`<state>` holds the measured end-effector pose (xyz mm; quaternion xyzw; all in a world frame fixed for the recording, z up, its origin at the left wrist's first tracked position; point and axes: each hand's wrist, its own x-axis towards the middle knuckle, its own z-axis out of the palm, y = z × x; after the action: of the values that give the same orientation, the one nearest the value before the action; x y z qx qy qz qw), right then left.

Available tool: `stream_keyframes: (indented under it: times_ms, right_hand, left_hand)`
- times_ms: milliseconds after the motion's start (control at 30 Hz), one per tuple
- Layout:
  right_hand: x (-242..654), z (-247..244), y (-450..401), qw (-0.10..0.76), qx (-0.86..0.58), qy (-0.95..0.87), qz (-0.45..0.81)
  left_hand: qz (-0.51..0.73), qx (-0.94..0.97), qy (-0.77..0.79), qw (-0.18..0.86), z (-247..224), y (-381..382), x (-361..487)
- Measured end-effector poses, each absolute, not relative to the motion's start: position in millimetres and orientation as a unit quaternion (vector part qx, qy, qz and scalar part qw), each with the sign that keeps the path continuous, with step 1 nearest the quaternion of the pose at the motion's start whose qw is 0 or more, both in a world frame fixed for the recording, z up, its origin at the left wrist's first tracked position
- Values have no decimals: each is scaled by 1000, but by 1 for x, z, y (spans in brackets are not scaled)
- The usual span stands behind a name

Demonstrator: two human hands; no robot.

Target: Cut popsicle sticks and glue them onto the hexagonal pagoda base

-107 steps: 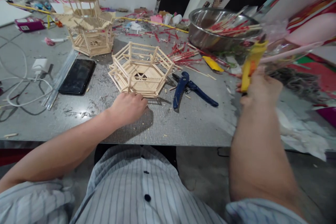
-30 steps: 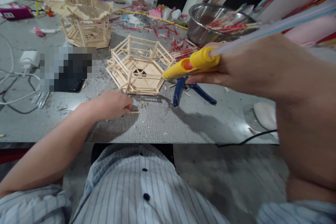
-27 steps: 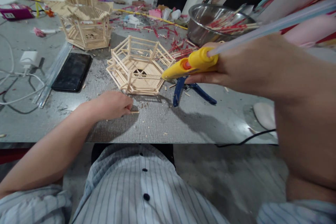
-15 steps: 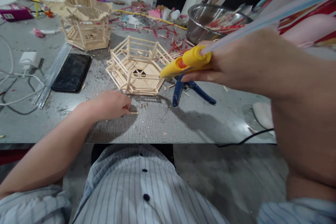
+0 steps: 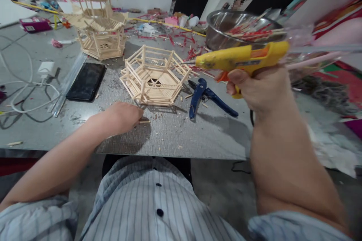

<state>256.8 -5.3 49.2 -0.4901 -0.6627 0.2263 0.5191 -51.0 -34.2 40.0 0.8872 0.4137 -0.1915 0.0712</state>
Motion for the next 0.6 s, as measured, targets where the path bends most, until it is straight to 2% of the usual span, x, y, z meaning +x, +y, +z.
stream_keyframes:
  times_ms: [167, 400, 500, 600]
  right_hand:
    - [254, 33, -8, 575, -443, -617, 304]
    - [255, 18, -7, 601, -450, -579, 319]
    - [258, 16, -9, 591, -451, -584, 326]
    - [259, 15, -11, 585, -443, -598, 323]
  left_hand:
    - [-167, 879, 438, 84, 46, -33, -53]
    - [-56, 888, 398, 225, 70, -32, -59]
    - [27, 878, 408, 250, 93, -26, -58]
    - [172, 841, 429, 282, 109, -16, -56]
